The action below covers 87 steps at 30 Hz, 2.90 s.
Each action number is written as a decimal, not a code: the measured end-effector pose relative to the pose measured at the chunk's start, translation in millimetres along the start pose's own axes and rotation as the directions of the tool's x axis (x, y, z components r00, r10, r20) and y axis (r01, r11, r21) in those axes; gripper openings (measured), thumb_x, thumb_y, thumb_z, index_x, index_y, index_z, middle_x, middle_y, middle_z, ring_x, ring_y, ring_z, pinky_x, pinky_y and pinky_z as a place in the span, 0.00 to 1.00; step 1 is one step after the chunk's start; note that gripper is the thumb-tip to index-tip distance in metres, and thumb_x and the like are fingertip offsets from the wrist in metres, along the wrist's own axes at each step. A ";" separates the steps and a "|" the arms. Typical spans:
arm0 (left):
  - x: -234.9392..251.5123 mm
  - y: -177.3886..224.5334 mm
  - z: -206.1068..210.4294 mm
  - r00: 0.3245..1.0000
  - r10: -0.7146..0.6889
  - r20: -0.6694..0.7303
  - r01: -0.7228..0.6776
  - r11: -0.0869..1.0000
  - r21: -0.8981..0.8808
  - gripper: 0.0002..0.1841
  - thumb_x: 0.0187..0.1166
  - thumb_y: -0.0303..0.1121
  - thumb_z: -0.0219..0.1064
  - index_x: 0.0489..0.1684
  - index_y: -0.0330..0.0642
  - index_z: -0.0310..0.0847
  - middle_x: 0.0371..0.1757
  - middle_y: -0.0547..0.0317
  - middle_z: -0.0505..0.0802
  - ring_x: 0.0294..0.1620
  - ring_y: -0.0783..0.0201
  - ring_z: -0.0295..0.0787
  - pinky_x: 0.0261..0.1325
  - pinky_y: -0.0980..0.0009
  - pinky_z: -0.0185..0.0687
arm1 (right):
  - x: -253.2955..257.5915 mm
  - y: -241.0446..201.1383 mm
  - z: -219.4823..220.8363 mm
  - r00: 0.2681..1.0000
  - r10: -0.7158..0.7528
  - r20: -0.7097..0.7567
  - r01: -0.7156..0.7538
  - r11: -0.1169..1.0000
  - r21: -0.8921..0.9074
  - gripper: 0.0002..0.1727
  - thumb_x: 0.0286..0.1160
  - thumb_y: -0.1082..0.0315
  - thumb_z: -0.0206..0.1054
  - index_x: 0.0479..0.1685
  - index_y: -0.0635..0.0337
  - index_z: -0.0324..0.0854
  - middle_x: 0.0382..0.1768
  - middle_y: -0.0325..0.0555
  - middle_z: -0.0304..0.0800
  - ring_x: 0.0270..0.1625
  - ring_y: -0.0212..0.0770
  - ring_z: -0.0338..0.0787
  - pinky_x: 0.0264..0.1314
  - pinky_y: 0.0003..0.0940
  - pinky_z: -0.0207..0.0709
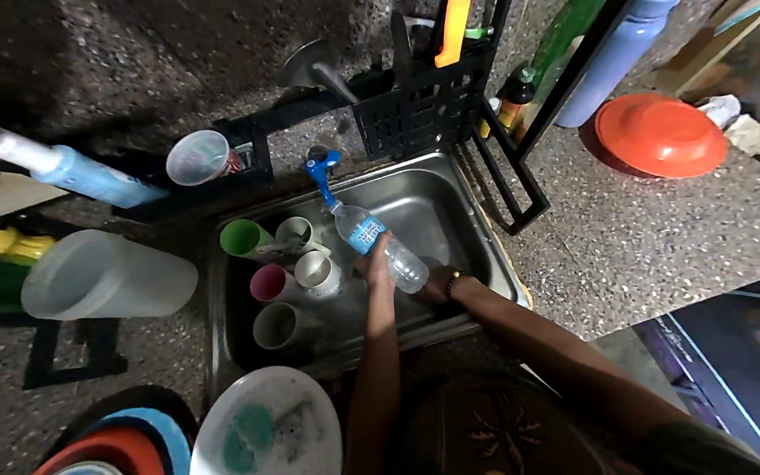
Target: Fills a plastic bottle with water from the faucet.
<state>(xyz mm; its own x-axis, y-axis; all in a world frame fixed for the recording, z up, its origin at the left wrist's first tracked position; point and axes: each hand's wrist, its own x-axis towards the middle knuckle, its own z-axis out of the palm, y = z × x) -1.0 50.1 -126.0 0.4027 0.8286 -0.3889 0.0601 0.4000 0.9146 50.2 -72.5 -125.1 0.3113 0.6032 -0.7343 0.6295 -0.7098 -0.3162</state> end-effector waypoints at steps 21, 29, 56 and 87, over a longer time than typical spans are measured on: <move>-2.1 6.7 -1.4 0.995 -0.088 -0.052 0.091 0.993 0.068 0.32 0.66 0.41 0.83 0.68 0.36 0.78 0.56 0.42 0.89 0.55 0.50 0.87 0.55 0.51 0.85 | -2.5 -0.3 -0.9 0.998 -0.064 0.005 0.064 0.998 -0.004 0.42 0.84 0.32 0.51 0.76 0.62 0.76 0.70 0.69 0.83 0.74 0.71 0.82 0.71 0.77 0.69; 0.1 4.2 -1.7 0.997 -0.060 -0.050 0.062 0.997 0.043 0.32 0.65 0.40 0.84 0.67 0.35 0.78 0.54 0.41 0.90 0.53 0.51 0.89 0.53 0.52 0.87 | 4.3 2.0 3.0 0.998 -0.067 -0.004 0.067 0.997 0.030 0.44 0.81 0.30 0.54 0.77 0.61 0.76 0.70 0.69 0.83 0.74 0.71 0.81 0.72 0.78 0.67; 1.7 4.1 1.7 0.996 -0.067 -0.051 0.068 0.998 0.012 0.30 0.65 0.38 0.84 0.64 0.34 0.79 0.52 0.41 0.90 0.52 0.50 0.89 0.53 0.51 0.87 | 2.7 3.1 0.7 0.999 -0.044 0.001 0.044 0.999 0.022 0.44 0.82 0.30 0.51 0.79 0.61 0.74 0.71 0.69 0.82 0.75 0.71 0.80 0.73 0.78 0.67; -0.8 3.3 -1.6 1.000 -0.029 -0.009 0.029 1.000 0.003 0.31 0.69 0.36 0.81 0.70 0.31 0.77 0.59 0.39 0.90 0.58 0.50 0.88 0.60 0.52 0.86 | -11.7 -8.1 -1.4 0.999 -0.037 0.002 0.037 0.999 0.003 0.42 0.84 0.33 0.54 0.77 0.64 0.76 0.75 0.69 0.80 0.79 0.70 0.77 0.79 0.75 0.64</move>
<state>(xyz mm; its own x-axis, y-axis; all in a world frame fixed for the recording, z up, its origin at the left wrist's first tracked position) -2.6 51.4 -122.8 0.3924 0.8204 -0.4159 0.0740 0.4226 0.9033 42.4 -73.3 -113.1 0.2866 0.6286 -0.7230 0.6381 -0.6881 -0.3453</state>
